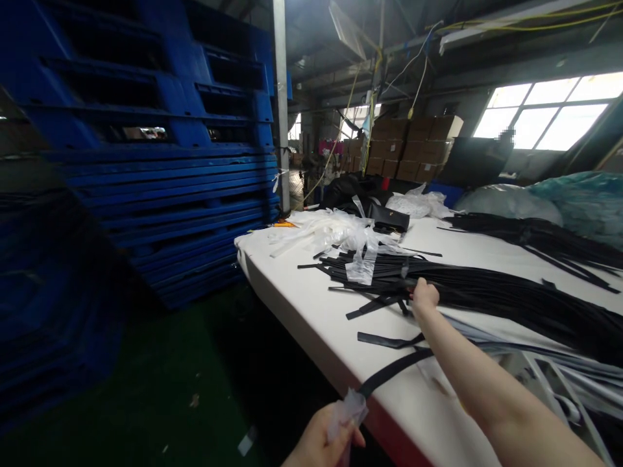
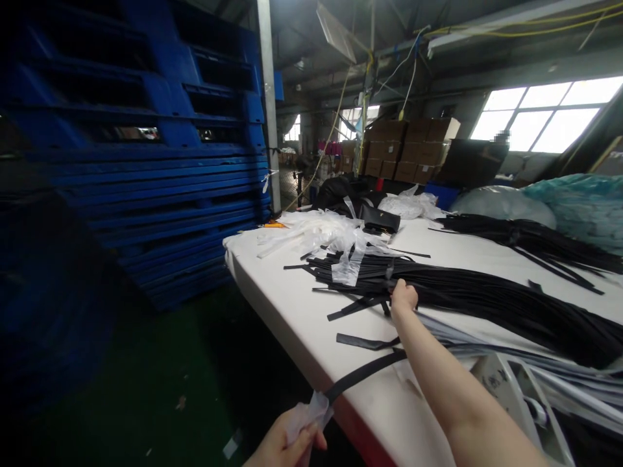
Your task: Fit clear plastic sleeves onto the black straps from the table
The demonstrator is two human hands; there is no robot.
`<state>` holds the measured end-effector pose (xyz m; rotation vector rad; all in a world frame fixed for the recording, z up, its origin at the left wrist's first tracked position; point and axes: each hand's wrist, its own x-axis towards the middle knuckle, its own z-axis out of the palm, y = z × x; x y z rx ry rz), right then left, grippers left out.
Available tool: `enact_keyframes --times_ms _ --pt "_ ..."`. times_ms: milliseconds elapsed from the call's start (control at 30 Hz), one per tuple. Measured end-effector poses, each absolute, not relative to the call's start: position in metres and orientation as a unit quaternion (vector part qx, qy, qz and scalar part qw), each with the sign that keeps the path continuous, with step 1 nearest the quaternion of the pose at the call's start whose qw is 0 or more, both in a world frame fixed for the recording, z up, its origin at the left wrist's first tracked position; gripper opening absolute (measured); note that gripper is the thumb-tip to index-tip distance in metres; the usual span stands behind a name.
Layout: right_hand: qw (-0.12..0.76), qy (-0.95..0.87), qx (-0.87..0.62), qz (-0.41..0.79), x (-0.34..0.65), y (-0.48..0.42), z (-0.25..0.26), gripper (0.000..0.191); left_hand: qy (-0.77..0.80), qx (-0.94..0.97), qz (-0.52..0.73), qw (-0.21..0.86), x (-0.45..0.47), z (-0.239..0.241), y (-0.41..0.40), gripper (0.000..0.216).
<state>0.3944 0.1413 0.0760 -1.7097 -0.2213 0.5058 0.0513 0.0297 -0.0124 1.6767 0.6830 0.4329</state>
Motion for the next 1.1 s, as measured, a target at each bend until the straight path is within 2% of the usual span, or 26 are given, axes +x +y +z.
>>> enact_keyframes --times_ms 133,267,333,400,533,600,767,833,900,933,967,1000,1100 --pt "0.674 -0.186 -0.664 0.264 0.382 0.118 0.097 0.015 0.269 0.759 0.206 0.556 0.053 0.016 0.029 0.053" --pt "0.711 -0.283 -0.522 0.377 0.357 0.09 0.113 0.013 0.251 0.841 0.243 0.414 0.062 0.036 0.032 0.033" --pt "0.68 -0.329 -0.49 0.433 0.338 0.079 0.116 0.023 0.272 0.862 0.255 0.343 0.065 0.044 0.032 0.027" --pt "0.61 -0.376 -0.504 0.481 0.317 0.068 0.115 0.032 0.285 0.875 0.267 0.286 0.065 0.052 0.032 0.025" --pt "0.491 -0.439 -0.487 0.574 0.296 0.048 0.117 0.046 0.276 0.896 0.269 0.219 0.06 0.065 0.033 0.024" --pt "0.475 -0.442 -0.476 0.594 0.3 0.044 0.121 0.051 0.246 0.913 0.236 0.224 0.056 0.068 0.035 0.023" --pt "0.563 -0.435 -0.483 0.509 0.308 0.043 0.116 0.047 0.177 0.909 0.154 0.344 0.054 0.062 0.034 0.028" --pt "0.476 -0.5 -0.49 0.533 0.295 0.036 0.104 0.044 0.171 0.893 0.156 0.385 0.055 0.057 0.031 0.033" --pt "0.332 -0.576 -0.479 0.573 0.279 0.028 0.091 0.04 0.164 0.881 0.162 0.413 0.055 0.053 0.028 0.037" --pt "0.286 -0.595 -0.476 0.581 0.273 0.026 0.087 0.039 0.161 0.877 0.161 0.424 0.055 0.05 0.026 0.037" --pt "0.28 -0.593 -0.485 0.579 0.27 0.025 0.085 0.04 0.157 0.873 0.156 0.434 0.054 0.048 0.024 0.038" --pt "0.317 -0.571 -0.506 0.564 0.271 0.027 0.084 0.042 0.153 0.87 0.152 0.443 0.052 0.046 0.023 0.039" --pt "0.524 -0.436 -0.575 0.452 0.282 0.036 0.089 0.043 0.144 0.859 0.164 0.463 0.048 0.04 0.019 0.044"
